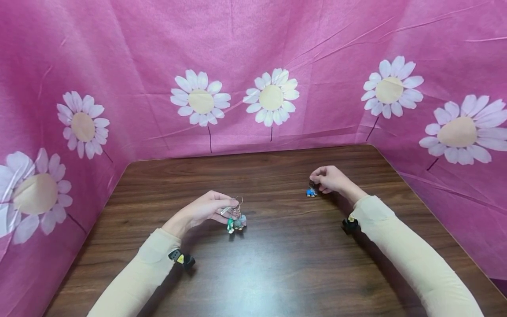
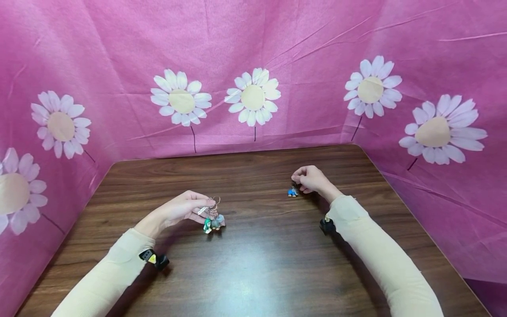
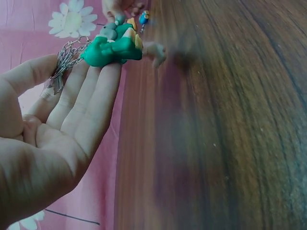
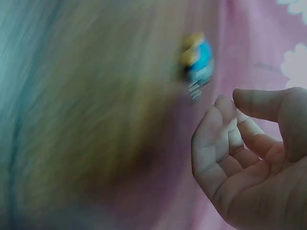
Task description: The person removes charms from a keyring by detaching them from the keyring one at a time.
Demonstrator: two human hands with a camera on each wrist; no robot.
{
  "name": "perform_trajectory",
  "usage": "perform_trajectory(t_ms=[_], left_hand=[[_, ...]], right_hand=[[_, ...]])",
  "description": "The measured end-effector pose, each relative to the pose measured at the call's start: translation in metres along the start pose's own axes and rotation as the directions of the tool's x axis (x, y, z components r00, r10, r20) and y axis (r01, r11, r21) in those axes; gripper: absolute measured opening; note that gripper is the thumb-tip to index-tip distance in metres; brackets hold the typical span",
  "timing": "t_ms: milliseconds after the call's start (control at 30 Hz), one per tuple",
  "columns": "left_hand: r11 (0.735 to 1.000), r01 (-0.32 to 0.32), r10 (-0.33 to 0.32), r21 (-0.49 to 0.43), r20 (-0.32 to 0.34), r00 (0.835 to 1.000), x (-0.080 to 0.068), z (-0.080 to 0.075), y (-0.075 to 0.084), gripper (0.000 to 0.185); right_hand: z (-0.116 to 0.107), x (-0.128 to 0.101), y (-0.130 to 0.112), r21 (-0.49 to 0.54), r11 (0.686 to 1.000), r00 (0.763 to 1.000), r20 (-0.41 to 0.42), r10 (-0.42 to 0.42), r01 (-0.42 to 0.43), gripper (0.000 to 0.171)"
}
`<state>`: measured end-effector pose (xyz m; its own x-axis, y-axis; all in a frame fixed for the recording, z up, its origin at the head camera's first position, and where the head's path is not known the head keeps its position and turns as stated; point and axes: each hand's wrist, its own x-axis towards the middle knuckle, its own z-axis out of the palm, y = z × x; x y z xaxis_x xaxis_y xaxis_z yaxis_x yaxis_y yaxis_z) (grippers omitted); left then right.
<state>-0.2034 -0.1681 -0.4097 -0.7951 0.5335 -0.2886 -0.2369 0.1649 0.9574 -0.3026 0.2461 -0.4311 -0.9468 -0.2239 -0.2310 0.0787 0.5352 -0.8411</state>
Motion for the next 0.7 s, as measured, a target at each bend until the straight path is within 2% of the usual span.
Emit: perform_trajectory(t_ms=[100,167,333,467,600,700], left_hand=[[1.000,-0.028,0.028,0.004,-0.012,1.000,0.000,0.003,0.004,0.044],[0.998,-0.059,0.059,0.002,-0.024,0.998,-0.001,0.007,0.007,0.040],[0.991,-0.135,0.135,0.008,-0.037,0.990,-0.004,0.025,0.018,0.033],[0.978,-0.199,0.200,0.064,-0.018,0.980,-0.007,0.041,0.028,0.031],[0.958,-0.253,0.257,0.135,-0.014,0.966,-0.013,0.054,0.038,0.028],[0.943,-0.271,0.280,0.193,-0.018,0.960,-0.017,0.061,0.043,0.025]], right_hand=[[0.009,-0.012,-0.019,0.021,0.997,0.998,0.016,-0.069,0.068,0.031],[0.020,-0.024,-0.036,0.048,0.991,0.990,0.058,-0.125,0.123,0.031],[0.054,-0.061,-0.080,0.152,0.960,0.945,0.194,-0.264,0.236,0.028],[0.076,-0.082,-0.103,0.255,0.934,0.914,0.258,-0.314,0.249,0.027],[0.091,-0.095,-0.112,0.325,0.918,0.902,0.286,-0.324,0.226,0.029],[0.098,-0.100,-0.113,0.348,0.910,0.900,0.283,-0.332,0.227,0.028]])
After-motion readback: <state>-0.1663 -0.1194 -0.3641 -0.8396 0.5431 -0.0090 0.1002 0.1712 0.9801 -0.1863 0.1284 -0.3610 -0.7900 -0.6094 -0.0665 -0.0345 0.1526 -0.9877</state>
